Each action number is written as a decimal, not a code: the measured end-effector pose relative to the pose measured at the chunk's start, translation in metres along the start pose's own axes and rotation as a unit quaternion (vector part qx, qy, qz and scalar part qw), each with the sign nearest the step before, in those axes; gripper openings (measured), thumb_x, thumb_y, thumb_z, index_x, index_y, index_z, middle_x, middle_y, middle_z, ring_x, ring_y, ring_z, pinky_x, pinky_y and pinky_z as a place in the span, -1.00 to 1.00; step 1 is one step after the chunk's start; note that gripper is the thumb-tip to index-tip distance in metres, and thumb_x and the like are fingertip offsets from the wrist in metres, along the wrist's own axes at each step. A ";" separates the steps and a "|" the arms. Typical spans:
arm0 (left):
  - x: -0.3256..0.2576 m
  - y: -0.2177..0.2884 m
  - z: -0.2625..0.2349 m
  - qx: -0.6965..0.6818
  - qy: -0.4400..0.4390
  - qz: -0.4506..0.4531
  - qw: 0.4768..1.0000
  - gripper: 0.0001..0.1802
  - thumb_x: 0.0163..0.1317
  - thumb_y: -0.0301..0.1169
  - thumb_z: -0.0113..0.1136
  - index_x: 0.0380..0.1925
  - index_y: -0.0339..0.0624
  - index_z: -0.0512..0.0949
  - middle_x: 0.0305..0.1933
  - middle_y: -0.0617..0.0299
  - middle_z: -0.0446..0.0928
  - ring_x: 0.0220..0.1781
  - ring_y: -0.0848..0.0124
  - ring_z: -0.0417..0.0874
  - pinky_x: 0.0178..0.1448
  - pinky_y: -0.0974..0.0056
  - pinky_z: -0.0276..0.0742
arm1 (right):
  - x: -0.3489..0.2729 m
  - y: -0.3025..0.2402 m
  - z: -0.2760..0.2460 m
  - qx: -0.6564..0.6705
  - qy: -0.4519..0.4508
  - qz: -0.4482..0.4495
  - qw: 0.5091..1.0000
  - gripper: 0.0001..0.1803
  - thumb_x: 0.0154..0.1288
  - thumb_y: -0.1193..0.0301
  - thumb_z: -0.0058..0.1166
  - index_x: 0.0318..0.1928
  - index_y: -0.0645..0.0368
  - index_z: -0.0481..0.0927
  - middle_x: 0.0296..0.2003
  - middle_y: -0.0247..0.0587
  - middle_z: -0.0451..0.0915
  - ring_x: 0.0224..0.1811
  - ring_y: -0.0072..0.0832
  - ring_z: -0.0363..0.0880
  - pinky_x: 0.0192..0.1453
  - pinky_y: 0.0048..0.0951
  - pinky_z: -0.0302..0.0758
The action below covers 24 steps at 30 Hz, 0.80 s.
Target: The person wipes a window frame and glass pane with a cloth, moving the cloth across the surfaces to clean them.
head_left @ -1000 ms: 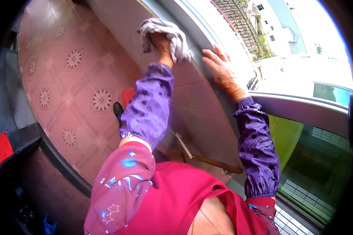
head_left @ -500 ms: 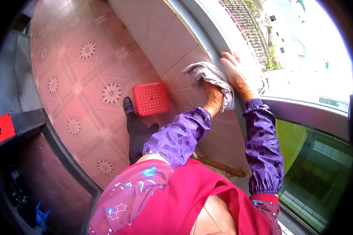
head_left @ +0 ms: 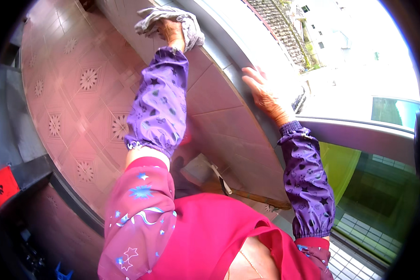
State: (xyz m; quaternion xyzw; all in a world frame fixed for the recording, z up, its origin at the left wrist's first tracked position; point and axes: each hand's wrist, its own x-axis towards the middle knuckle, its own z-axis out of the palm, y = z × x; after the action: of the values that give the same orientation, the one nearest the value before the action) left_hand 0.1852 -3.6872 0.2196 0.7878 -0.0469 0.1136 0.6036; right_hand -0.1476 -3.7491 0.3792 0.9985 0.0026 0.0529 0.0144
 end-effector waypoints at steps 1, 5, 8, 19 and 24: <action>-0.005 0.009 -0.009 0.020 0.010 0.040 0.999 -0.42 -0.02 -0.21 0.23 -0.02 -0.33 0.41 0.05 -0.29 0.36 0.10 -0.16 0.42 0.18 -0.10 0.29 | 0.002 -0.001 0.000 -0.004 0.004 -0.011 1.000 -0.55 0.02 0.66 -0.04 -0.01 0.09 0.44 0.17 -0.33 0.37 0.25 -0.15 0.33 0.13 -0.24 0.44; -0.076 0.048 -0.027 0.230 -0.061 0.224 0.945 -0.60 0.02 -0.25 0.23 -0.15 -0.21 0.53 0.20 -0.03 0.28 0.21 -0.07 0.24 0.23 -0.08 0.23 | -0.005 0.009 0.006 0.051 -0.007 0.010 0.999 -0.48 0.00 0.67 -0.07 0.06 0.16 0.41 0.22 -0.22 0.31 0.24 -0.05 0.29 0.18 -0.20 0.41; -0.139 0.077 -0.043 0.246 -0.108 0.301 0.915 -0.61 0.06 -0.23 0.19 -0.13 -0.20 0.54 0.28 0.06 0.25 0.33 -0.11 0.11 0.24 -0.19 0.18 | -0.010 0.019 0.020 0.104 0.050 0.036 0.993 -0.46 0.05 0.65 -0.10 0.13 0.14 0.38 0.27 -0.18 0.28 0.21 -0.04 0.34 0.18 -0.22 0.41; -0.250 0.098 -0.084 0.046 -0.281 0.428 0.858 -0.80 0.02 -0.46 0.09 -0.33 -0.28 0.55 -0.17 -0.06 0.53 0.06 -0.07 0.42 0.17 -0.07 0.25 | -0.014 0.005 0.039 0.349 0.135 0.121 0.919 -0.61 0.24 0.36 -0.05 0.07 0.19 0.46 0.24 -0.09 0.34 0.21 -0.15 0.38 0.28 -0.28 0.31; -0.185 0.100 -0.090 -0.246 -0.483 0.072 0.837 -0.68 0.39 -0.28 -0.01 -0.11 -0.34 0.52 -0.13 0.17 0.57 -0.08 0.43 0.53 -0.02 0.37 0.48 | -0.009 -0.049 0.016 0.090 0.301 0.033 0.949 -0.63 0.19 0.36 0.05 0.02 0.18 0.48 0.12 -0.11 0.41 0.16 -0.13 0.38 0.22 -0.18 0.34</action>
State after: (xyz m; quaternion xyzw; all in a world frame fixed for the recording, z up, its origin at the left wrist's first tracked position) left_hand -0.0264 -3.6394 0.2918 0.5624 -0.4150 -0.2535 0.6687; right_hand -0.1549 -3.7011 0.3610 0.9327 -0.0215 0.3514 -0.0784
